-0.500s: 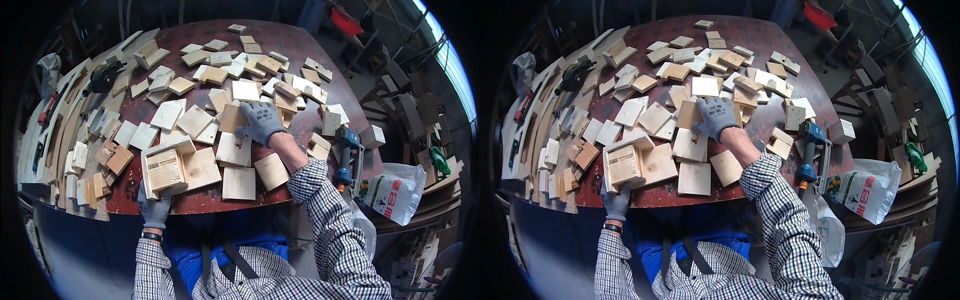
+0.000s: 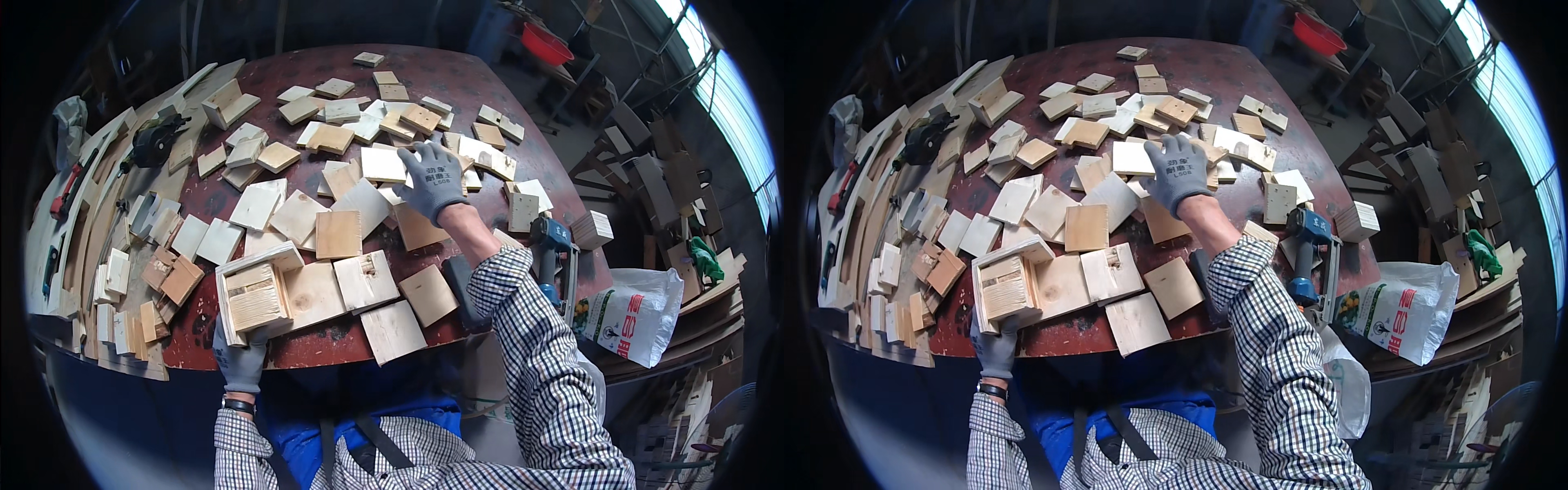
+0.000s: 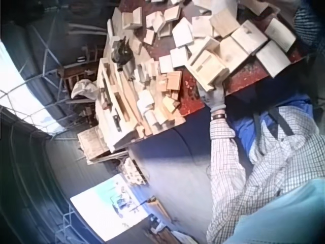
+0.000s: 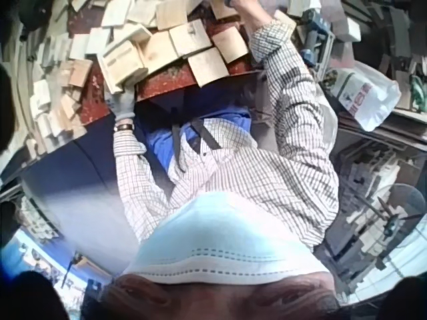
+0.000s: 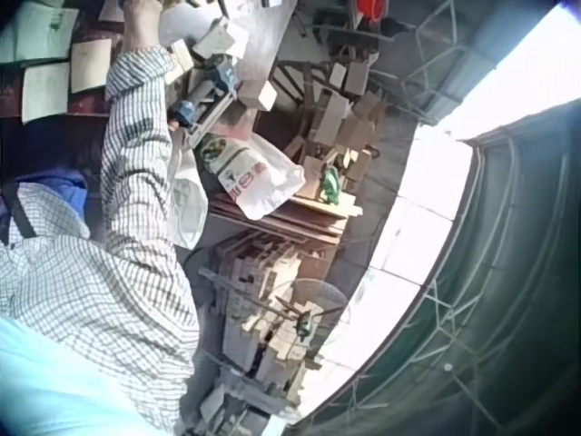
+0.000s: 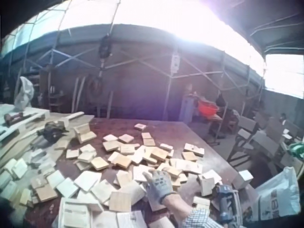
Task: The person assembles small wooden boxes by hand, picking up pre-cut wooden pieces from a table and fitting them together into box shapes. The person repeatedly forms box frames and places them on the table among many other pieces.
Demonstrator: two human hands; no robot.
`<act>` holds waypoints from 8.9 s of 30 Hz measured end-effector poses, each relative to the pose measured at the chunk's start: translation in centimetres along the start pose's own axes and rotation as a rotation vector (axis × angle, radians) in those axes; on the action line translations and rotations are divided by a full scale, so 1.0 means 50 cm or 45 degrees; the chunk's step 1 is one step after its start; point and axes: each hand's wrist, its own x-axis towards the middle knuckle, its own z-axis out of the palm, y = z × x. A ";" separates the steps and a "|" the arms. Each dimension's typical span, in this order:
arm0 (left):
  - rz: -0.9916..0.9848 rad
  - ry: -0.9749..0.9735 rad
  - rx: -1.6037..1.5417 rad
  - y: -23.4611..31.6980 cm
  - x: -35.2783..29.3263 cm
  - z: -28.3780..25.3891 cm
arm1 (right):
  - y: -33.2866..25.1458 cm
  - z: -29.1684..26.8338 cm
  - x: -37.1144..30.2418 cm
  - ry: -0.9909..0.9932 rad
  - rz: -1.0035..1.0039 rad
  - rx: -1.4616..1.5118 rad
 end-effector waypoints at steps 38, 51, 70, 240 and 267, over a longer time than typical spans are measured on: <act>-0.027 -0.005 -0.065 -0.001 -0.006 0.012 | 0.291 -0.144 -0.166 -0.213 0.701 1.741; -0.020 -0.041 -0.058 -0.011 -0.003 0.009 | 0.264 -0.134 -0.157 -0.116 0.727 1.588; -0.071 -0.027 -0.156 0.001 -0.004 0.010 | -0.009 -0.201 -0.196 0.177 0.050 0.522; -0.012 -0.060 0.041 -0.010 0.001 0.009 | -0.522 -0.087 -0.197 0.114 -0.508 0.542; -0.136 0.011 -0.180 -0.044 -0.008 -0.009 | -0.456 -0.063 -0.206 0.098 -0.306 1.045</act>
